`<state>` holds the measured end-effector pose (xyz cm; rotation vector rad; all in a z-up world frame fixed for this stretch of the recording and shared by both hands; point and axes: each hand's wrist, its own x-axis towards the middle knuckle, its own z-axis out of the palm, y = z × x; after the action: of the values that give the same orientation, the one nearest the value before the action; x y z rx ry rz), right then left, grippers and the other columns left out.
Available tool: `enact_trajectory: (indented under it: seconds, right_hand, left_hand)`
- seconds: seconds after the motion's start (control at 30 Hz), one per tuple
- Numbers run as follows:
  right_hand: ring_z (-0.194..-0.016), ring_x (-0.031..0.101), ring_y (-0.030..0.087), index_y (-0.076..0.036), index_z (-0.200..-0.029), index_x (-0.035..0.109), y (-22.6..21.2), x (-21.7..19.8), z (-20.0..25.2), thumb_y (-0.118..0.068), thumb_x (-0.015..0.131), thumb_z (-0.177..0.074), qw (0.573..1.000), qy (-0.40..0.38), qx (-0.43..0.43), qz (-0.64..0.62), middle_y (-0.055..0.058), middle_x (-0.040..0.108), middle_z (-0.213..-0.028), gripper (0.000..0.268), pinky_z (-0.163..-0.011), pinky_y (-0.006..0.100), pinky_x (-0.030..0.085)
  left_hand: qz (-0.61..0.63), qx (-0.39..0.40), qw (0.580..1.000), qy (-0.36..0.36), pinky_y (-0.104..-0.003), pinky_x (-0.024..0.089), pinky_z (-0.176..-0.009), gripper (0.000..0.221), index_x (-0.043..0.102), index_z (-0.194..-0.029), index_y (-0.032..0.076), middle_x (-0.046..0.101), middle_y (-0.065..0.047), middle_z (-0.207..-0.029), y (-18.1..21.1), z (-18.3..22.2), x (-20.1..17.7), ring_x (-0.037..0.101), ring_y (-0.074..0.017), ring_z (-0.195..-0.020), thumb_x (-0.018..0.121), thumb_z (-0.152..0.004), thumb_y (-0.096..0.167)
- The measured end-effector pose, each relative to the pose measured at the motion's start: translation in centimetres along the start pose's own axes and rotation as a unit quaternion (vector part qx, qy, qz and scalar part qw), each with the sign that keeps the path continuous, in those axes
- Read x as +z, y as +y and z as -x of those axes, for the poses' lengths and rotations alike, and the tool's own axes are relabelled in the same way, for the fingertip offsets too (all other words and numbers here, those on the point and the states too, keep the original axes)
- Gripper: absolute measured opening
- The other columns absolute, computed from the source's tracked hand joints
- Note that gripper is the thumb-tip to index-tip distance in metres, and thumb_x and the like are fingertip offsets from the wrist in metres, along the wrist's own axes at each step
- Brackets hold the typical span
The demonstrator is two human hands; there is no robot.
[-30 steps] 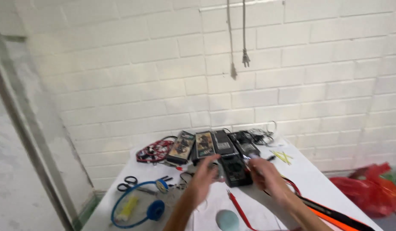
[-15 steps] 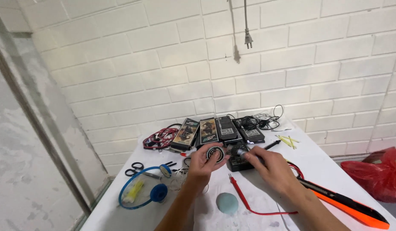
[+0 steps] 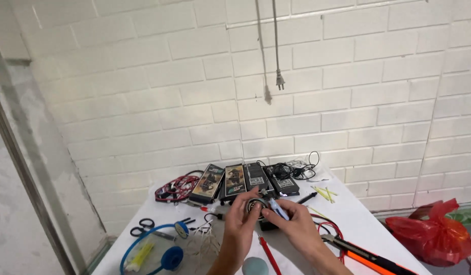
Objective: Organizing and inspecting various electronic components and tools on a workbench.
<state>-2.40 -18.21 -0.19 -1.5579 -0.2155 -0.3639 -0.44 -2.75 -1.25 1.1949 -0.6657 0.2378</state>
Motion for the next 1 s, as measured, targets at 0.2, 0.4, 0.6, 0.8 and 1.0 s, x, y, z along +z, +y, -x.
enact_trajectory:
  seconds: [0.2,0.4,0.6,0.8,1.0]
  right_hand:
    - [-0.074,0.064,0.013,-0.005,-0.091,0.086,-1.1,0.3,0.3,-0.019,0.083,-0.084,0.987,0.088,0.059,0.121,0.005,0.080,-0.078,0.015,-0.070,0.026,0.048]
    - [-0.066,0.050,0.008,-0.009,-0.068,0.070,0.1,0.9,0.7,-0.021,0.085,-0.084,0.978,0.107,-0.007,0.180,-0.001,0.061,-0.061,0.025,-0.064,0.026,0.042]
    - [-0.074,0.058,0.009,-0.002,-0.088,0.087,-0.9,0.3,0.1,-0.017,0.086,-0.083,0.989,0.123,0.033,0.080,0.002,0.075,-0.075,0.016,-0.069,0.025,0.045]
    - [-0.100,0.072,0.018,-0.003,-0.117,0.082,-3.6,0.5,1.2,-0.009,0.079,-0.080,0.994,0.076,0.069,-0.026,0.011,0.084,-0.107,0.037,-0.096,0.029,0.054]
    - [-0.091,0.071,0.012,-0.004,-0.113,0.084,-1.3,0.5,0.2,-0.008,0.081,-0.082,0.997,0.068,0.041,0.023,0.006,0.085,-0.099,0.032,-0.084,0.024,0.052]
  left_hand:
    - [-0.290,-0.129,0.942,0.112,-0.027,0.062,-0.074,0.033,0.084,-0.114,0.023,0.083,0.002,-0.117,0.9,-0.9,-0.3,0.073,-0.0108,-0.093,0.083,-0.081,0.027]
    - [-0.415,0.122,0.892,0.135,-0.032,0.069,-0.073,0.021,0.084,-0.094,0.008,0.083,-0.006,-0.088,-1.7,-0.4,-1.1,0.082,-0.0183,-0.075,0.087,-0.078,0.020]
    - [-0.275,-0.078,0.957,0.058,-0.028,0.066,-0.058,0.045,0.072,-0.130,0.013,0.072,-0.006,-0.091,3.0,-0.6,-0.3,0.070,-0.0165,-0.067,0.078,-0.086,0.025]
    - [-0.172,-0.075,0.980,0.070,-0.029,0.074,-0.063,0.033,0.077,-0.119,0.001,0.076,-0.015,-0.112,2.8,-0.3,0.3,0.081,-0.0276,-0.082,0.074,-0.087,0.009]
    - [-0.058,-0.191,0.975,0.098,-0.036,0.068,-0.066,0.027,0.060,-0.122,0.002,0.066,-0.017,-0.109,2.2,-0.1,0.9,0.077,-0.0278,-0.067,0.065,-0.096,0.007]
